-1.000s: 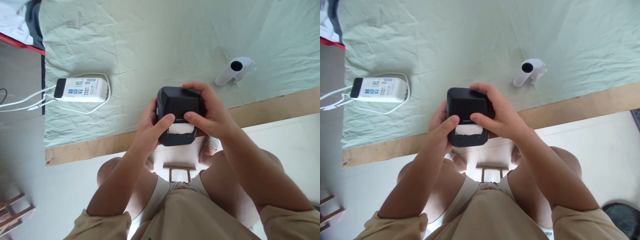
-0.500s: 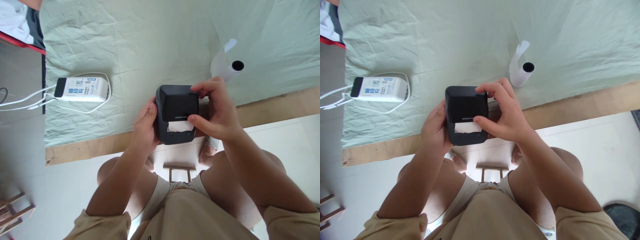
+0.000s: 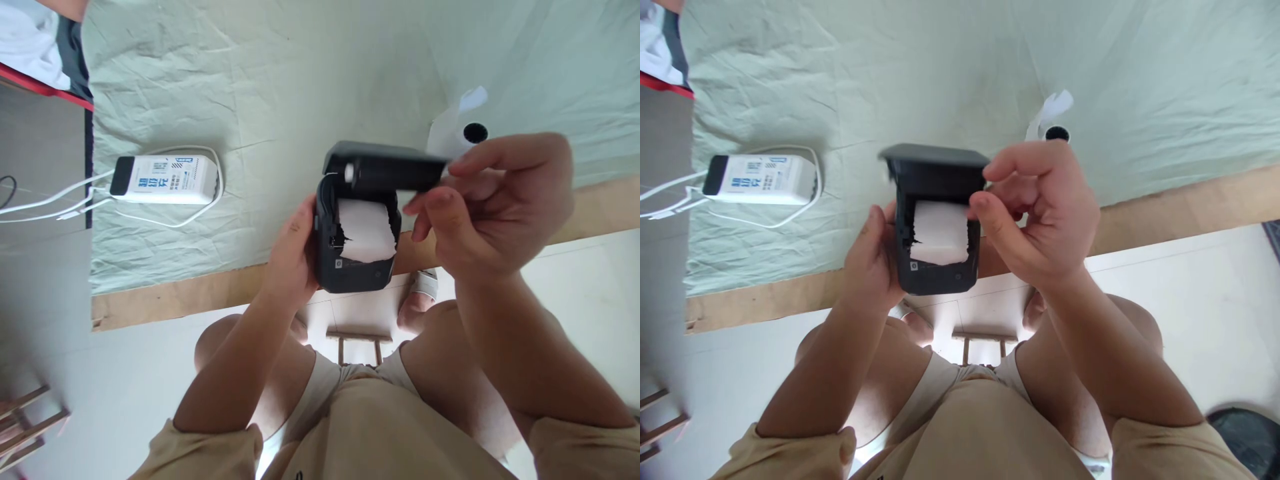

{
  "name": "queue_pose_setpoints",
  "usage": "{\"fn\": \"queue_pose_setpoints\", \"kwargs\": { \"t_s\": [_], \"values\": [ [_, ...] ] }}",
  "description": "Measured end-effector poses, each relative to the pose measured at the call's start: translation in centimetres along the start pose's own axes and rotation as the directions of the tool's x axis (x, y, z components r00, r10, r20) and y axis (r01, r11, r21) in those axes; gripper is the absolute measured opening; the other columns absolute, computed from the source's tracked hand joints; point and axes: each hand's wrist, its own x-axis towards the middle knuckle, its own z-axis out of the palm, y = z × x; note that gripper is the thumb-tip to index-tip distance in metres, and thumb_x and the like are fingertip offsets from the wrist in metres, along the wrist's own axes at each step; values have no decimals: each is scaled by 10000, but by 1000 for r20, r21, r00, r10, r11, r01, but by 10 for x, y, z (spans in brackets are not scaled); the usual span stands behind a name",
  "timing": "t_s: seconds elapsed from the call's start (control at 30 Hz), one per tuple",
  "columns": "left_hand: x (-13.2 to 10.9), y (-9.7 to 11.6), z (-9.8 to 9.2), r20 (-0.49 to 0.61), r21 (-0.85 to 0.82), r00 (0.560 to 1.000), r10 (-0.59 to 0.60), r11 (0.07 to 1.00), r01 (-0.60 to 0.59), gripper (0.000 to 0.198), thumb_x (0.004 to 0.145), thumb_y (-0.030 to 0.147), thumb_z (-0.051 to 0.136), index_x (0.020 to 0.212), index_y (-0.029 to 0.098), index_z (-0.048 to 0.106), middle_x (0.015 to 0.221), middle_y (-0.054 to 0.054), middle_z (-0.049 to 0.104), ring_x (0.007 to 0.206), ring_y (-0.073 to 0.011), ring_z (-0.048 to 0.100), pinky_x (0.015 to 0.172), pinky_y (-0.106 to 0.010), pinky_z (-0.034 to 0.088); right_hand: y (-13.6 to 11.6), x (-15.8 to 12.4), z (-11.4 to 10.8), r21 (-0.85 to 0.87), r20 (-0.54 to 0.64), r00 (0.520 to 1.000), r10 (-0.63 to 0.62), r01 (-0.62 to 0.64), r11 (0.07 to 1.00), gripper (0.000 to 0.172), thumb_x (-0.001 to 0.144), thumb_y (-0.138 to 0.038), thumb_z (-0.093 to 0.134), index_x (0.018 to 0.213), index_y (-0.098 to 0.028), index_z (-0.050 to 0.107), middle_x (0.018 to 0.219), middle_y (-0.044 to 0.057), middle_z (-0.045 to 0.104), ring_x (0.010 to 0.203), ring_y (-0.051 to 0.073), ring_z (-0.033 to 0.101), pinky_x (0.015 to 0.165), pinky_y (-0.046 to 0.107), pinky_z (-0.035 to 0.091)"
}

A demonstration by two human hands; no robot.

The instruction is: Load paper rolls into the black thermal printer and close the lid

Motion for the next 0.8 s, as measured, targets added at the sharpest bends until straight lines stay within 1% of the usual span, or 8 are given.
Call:
{"fn": "queue_pose_setpoints", "kwargs": {
  "t_s": [0.07, 0.13, 0.23, 0.37, 0.47, 0.6, 0.7, 0.8],
  "values": [
    [-2, 1, 1, 39, 59, 999, -11, 998, 9, 395, 970, 570, 656, 1185, 247, 727, 1044, -55, 802, 1063, -270, 794, 834, -360, 673, -3, 2, 3, -13, -22, 1000, -2, 2, 1000, 145, 945, -214, 711, 990, -296, 600, 805, -57, 733, 584, 124, 692, 396, 261, 418],
    [-3, 4, 3, 60, 113, 998, -23, 993, 16, 428, 943, 561, 711, 1231, 245, 717, 1047, -62, 801, 1042, -265, 797, 818, -340, 666, -5, 4, 4, -186, 54, 997, 51, -40, 982, 132, 932, -199, 700, 947, -294, 611, 895, -44, 775, 608, 129, 687, 452, 282, 454],
    [-4, 7, 7, 84, 123, 996, -2, 992, -9, 424, 936, 535, 737, 1224, 224, 715, 1099, -71, 801, 1045, -250, 792, 819, -312, 653, -11, 6, 2, -458, 211, 974, 79, 27, 889, 98, 899, -164, 695, 890, -260, 676, 749, -50, 749, 538, 110, 598, 495, 288, 402],
    [-4, 7, 6, 123, 143, 992, -15, 990, -3, 418, 943, 543, 727, 1212, 223, 714, 1153, -70, 796, 1044, -226, 782, 791, -273, 634, -17, 9, -4, -578, 445, 879, 172, 135, 805, 193, 857, -248, 716, 1048, -242, 746, 686, -40, 721, 513, 122, 548, 480, 277, 288],
    [-5, 5, 4, 133, 167, 991, -20, 986, -3, 440, 929, 549, 741, 1227, 227, 719, 1169, -66, 793, 1051, -217, 778, 806, -257, 629, -22, 12, -10, -554, 514, 823, 240, 106, 826, 330, 821, -265, 743, 1152, -272, 745, 680, -43, 707, 511, 133, 542, 496, 279, 314],
    [-6, 4, 4, 89, 101, 996, -7, 995, -2, 407, 940, 516, 734, 1227, 227, 722, 1112, -52, 805, 1048, -231, 787, 827, -295, 655, -24, 17, -17, -348, 423, 850, 314, -167, 922, 402, 778, -253, 811, 1168, -309, 734, 852, -42, 764, 469, 82, 491, 465, 270, 380],
    [-5, 4, 3, 29, 90, 999, -21, 996, 19, 380, 957, 513, 711, 1211, 231, 719, 1113, -46, 809, 1074, -250, 791, 835, -319, 673, -12, 21, -17, -1, 147, 921, 360, -364, 931, 319, 817, -262, 722, 1132, -307, 694, 913, -20, 728, 514, 100, 494, 409, 270, 334],
    [-5, 4, 1, 12, 113, 999, -41, 993, 40, 406, 973, 535, 675, 1241, 232, 702, 1163, -57, 804, 1104, -273, 788, 828, -342, 685, 11, 19, -13, 173, -25, 886, 463, -453, 875, 229, 817, -210, 602, 1029, -296, 618, 854, -10, 629, 569, 138, 529, 442, 288, 356]
  ]
}}
